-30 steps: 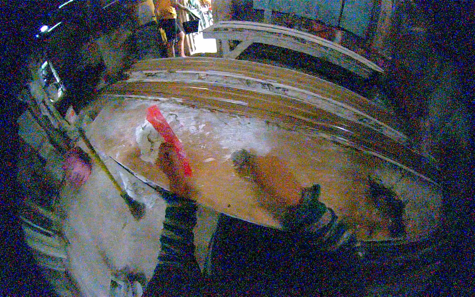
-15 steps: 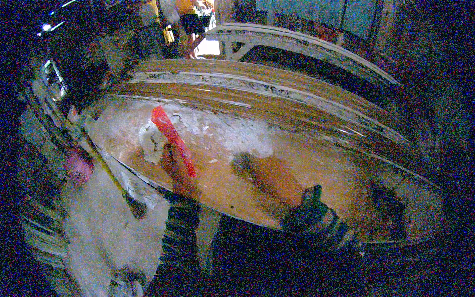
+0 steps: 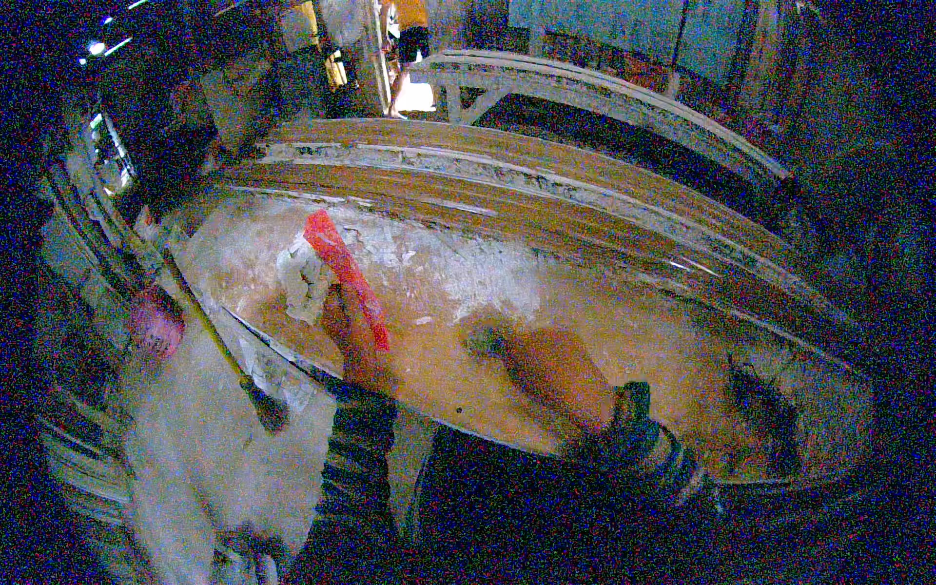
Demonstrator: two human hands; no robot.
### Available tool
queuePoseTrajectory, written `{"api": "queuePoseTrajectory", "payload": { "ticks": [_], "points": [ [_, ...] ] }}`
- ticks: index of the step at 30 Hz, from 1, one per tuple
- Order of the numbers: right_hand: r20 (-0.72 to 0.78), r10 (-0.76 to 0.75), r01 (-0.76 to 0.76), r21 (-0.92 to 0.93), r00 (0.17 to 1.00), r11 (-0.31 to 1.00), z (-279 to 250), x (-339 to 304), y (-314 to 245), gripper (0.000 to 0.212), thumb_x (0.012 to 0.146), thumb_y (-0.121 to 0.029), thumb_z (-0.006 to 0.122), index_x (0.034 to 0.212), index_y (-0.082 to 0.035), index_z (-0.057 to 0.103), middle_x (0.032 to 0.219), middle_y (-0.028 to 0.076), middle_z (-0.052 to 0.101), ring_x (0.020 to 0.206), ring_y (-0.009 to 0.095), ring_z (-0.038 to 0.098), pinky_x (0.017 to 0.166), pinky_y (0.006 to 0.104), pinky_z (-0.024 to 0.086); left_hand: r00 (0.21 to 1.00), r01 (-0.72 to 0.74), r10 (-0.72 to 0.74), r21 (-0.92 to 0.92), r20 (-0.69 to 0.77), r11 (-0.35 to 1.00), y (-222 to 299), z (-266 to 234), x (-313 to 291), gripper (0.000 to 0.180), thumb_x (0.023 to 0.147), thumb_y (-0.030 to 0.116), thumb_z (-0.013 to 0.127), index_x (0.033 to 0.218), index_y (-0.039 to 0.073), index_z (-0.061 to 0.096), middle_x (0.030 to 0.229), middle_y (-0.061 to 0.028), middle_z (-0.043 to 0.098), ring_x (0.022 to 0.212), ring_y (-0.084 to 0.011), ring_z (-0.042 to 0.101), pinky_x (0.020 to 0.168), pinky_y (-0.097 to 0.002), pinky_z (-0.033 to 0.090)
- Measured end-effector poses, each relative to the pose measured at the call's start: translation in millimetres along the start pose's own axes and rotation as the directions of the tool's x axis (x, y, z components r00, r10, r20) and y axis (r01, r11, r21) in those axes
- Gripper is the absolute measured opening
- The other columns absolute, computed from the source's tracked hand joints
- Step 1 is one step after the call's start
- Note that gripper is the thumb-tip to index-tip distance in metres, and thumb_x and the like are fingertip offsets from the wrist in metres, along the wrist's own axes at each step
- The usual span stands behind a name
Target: The person applies a white filler paste to the interior surface of a wooden boat hull using a pink plastic spreader and a metal scraper. They repeatedly scoop filler from a bag and spread it across the hull's curved surface while another person works on a separate hull in the background.
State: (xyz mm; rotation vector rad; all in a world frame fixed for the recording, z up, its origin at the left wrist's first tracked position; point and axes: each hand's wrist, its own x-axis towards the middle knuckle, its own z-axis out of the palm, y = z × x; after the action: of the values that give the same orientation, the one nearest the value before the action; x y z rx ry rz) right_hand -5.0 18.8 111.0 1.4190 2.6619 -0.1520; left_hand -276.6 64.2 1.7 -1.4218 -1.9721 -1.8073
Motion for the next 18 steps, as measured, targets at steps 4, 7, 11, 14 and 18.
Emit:
{"api": "queuePoseTrajectory", "payload": {
  "ticks": [4, 7, 11, 14, 18],
  "points": [
    [-0.104, 0.099, -0.089, 0.101, 0.99, 0.991, 4, 0, -17, 0.02, 0.086, -0.02, 0.051, 0.096, -0.01, 0.065, 0.074, 0.018, 0.065, 0.065, 0.039, 0.063, 0.057, 0.0498, 0.05, 1.0, 0.03, -0.029, -0.042, 0.011, 0.999, 4, 0, -2, 0.033, 0.093, 0.032, 0.048, 0.081, 0.003, 0.056, 0.075, -0.0177, 0.057, 0.076, -0.0377, 0.052, 0.068, -0.0469, 0.039],
    [-0.28, 0.067, -0.019, 0.171, 0.958, 0.985, 1, 17, -19, 0.02, 0.086, -0.019, 0.051, 0.097, -0.01, 0.065, 0.073, 0.018, 0.065, 0.065, 0.038, 0.064, 0.057, 0.0497, 0.051, 0.972, 0.23, -0.219, -0.153, 0.087, 0.961, 6, -2, -2, 0.033, 0.093, 0.032, 0.048, 0.082, 0.003, 0.056, 0.075, -0.0178, 0.056, 0.076, -0.0375, 0.052, 0.068, -0.0474, 0.039],
    [-0.057, 0.003, -0.003, -0.009, 0.998, 1.0, 0, 11, -8, 0.021, 0.086, -0.019, 0.05, 0.099, -0.009, 0.063, 0.072, 0.019, 0.065, 0.064, 0.037, 0.064, 0.056, 0.0501, 0.051, 0.998, 0.06, -0.059, -0.078, 0.027, 0.995, 4, -4, 1, 0.033, 0.093, 0.032, 0.048, 0.082, 0.002, 0.056, 0.075, -0.0181, 0.056, 0.076, -0.0372, 0.051, 0.068, -0.0478, 0.038],
    [-0.036, 0.054, -0.054, 0.001, 0.998, 0.999, 10, 0, -13, 0.021, 0.085, -0.017, 0.05, 0.102, -0.009, 0.061, 0.073, 0.02, 0.065, 0.063, 0.038, 0.064, 0.056, 0.0505, 0.05, 0.999, 0.049, -0.049, -0.021, 0.013, 0.999, 2, -2, -1, 0.033, 0.093, 0.031, 0.048, 0.081, 0.001, 0.057, 0.076, -0.0185, 0.056, 0.075, -0.037, 0.051, 0.067, -0.0473, 0.038],
    [-0.302, 0.085, -0.05, 0.123, 0.95, 0.991, 16, 19, -24, 0.023, 0.085, -0.015, 0.049, 0.106, -0.01, 0.059, 0.075, 0.022, 0.065, 0.062, 0.039, 0.064, 0.055, 0.0516, 0.049, 0.999, -0.023, 0.02, -0.064, -0.04, 0.998, 3, 1, -3, 0.034, 0.093, 0.031, 0.048, 0.081, 0.001, 0.057, 0.076, -0.0189, 0.057, 0.074, -0.0366, 0.051, 0.067, -0.0466, 0.038]
  ]
}}
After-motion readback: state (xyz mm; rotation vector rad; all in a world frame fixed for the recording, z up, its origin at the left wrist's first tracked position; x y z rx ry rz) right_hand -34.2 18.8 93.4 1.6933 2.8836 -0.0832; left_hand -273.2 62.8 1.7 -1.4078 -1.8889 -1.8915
